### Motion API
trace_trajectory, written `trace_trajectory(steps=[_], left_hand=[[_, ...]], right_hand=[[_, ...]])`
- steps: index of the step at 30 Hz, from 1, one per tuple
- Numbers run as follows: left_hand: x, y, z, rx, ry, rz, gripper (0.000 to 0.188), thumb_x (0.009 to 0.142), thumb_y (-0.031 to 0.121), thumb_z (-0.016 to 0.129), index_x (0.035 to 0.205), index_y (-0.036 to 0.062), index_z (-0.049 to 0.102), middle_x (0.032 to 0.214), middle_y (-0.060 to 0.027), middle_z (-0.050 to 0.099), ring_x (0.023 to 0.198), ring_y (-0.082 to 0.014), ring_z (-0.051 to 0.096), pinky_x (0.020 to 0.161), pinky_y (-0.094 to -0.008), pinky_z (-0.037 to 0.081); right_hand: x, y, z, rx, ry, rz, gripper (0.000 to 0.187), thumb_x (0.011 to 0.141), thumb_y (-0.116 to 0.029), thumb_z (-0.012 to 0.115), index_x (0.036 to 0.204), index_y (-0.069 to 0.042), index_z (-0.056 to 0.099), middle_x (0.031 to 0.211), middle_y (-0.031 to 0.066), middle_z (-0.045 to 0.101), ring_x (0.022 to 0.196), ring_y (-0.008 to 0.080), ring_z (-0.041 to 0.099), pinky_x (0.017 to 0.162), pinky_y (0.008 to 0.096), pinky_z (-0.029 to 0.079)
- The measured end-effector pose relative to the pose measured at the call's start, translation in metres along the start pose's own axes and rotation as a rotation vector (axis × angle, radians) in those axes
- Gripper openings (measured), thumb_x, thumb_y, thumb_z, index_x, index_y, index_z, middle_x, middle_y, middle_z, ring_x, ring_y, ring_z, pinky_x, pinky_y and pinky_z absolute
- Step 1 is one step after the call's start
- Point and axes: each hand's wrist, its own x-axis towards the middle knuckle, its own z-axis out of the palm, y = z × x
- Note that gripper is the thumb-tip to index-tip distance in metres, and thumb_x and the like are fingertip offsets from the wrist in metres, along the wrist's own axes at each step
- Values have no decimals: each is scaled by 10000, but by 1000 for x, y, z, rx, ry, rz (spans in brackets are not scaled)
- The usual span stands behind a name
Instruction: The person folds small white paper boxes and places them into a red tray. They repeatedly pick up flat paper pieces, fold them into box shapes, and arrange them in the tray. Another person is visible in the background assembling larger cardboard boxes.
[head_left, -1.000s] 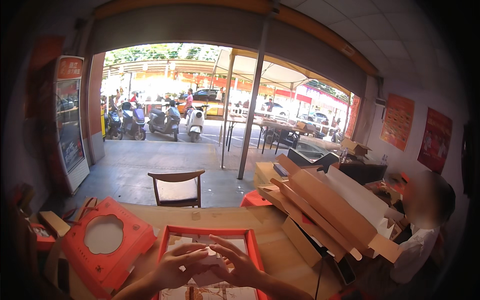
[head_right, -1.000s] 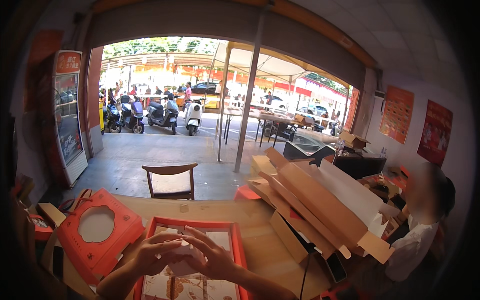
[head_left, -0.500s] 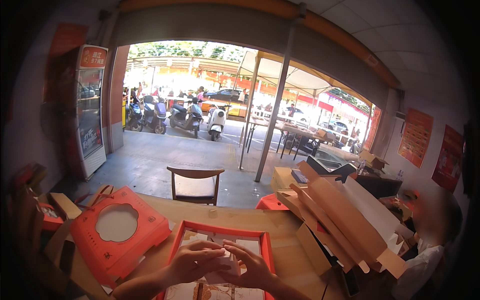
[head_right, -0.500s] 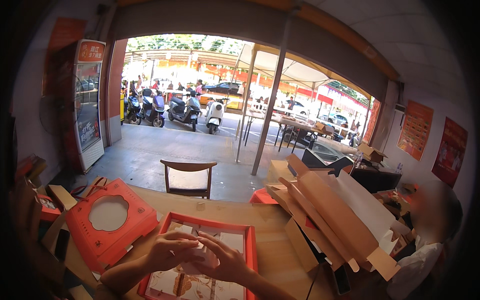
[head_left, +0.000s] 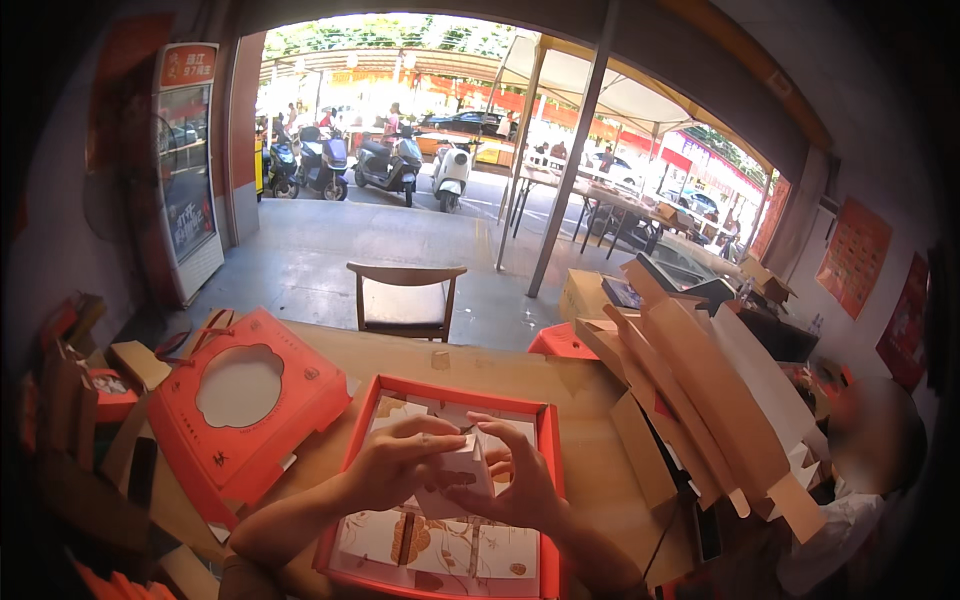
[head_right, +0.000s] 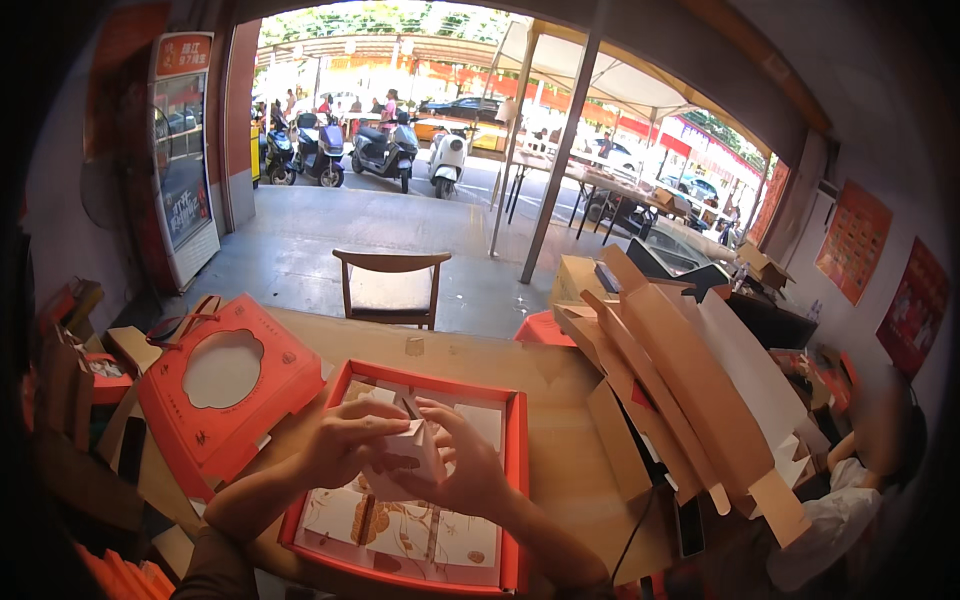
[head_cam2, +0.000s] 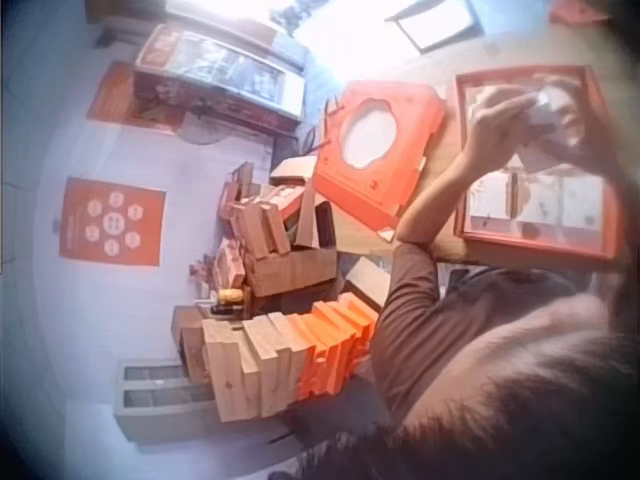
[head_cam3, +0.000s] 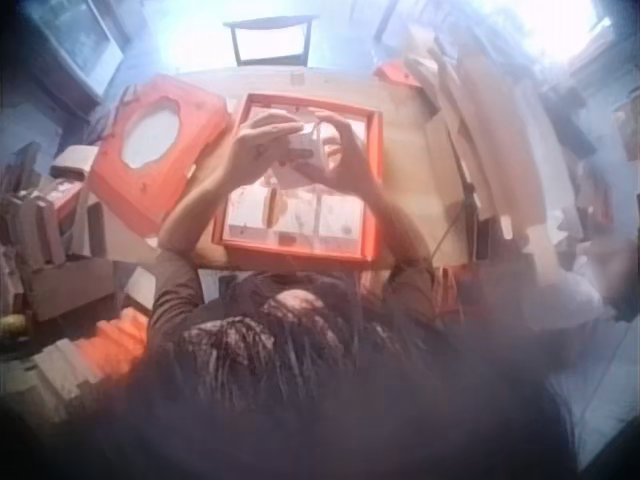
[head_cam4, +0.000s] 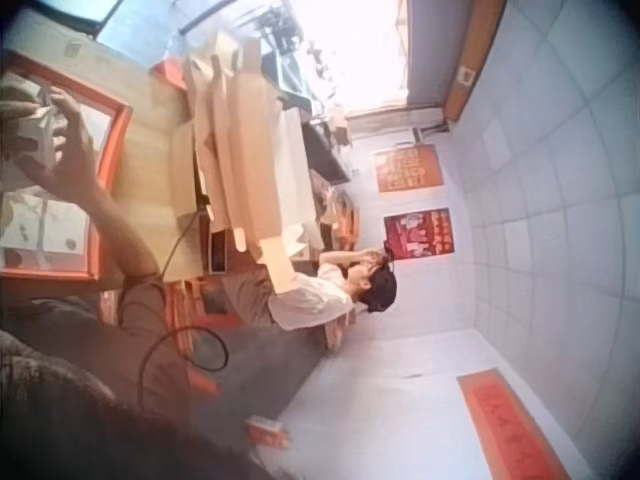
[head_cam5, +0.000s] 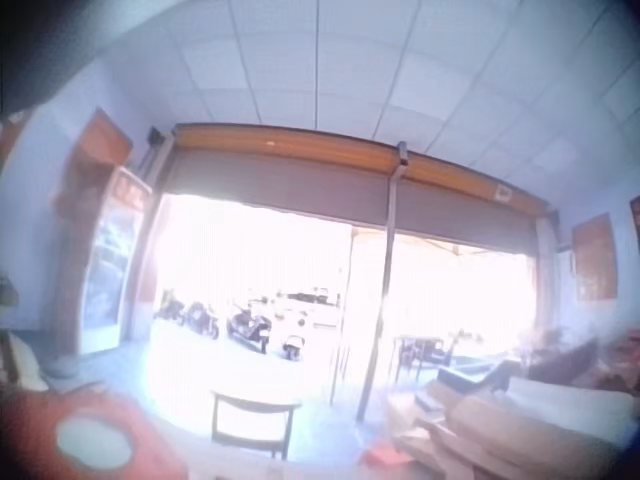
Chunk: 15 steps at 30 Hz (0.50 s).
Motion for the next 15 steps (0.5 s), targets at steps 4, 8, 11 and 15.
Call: trace_trajectory(steps=[4, 8, 11, 15], left_hand=[[3, -1, -2, -82, 30, -49, 444, 935, -150, 574, 1334, -11, 712, 1274, -187, 653, 836, -191, 758, 686, -295, 653], [1, -7, -6, -114, 74, -104, 455, 922, -145, 575, 1342, -22, 703, 1272, -179, 652, 908, -192, 751, 708, -293, 665], [-3, -9, -4, -118, 113, -94, 437, 957, -87, 577, 1378, -20, 672, 1248, -164, 674, 950, -174, 741, 701, -265, 644], [-5, -10, -2, -147, 239, -118, 370, 1041, 31, 581, 1404, -18, 634, 1185, -115, 717, 981, -152, 729, 697, -239, 610]], right_hand=[[-1, 7, -5, 137, -14, 119, 799, 815, -241, 958, 1441, -46, 502, 1535, 221, 520, 1195, 336, 720, 852, 428, 672], [1, 13, -4, 45, -26, -25, 703, 829, -211, 944, 1365, -42, 523, 1580, 235, 451, 1360, 372, 606, 924, 450, 657], [5, 9, -4, -148, -59, -201, 692, 822, -197, 948, 1353, -51, 528, 1565, 271, 448, 1388, 397, 576, 987, 468, 616], [3, 21, -3, -106, -58, -353, 704, 801, -186, 965, 1346, -64, 537, 1534, 322, 451, 1340, 413, 607, 1047, 490, 559]])
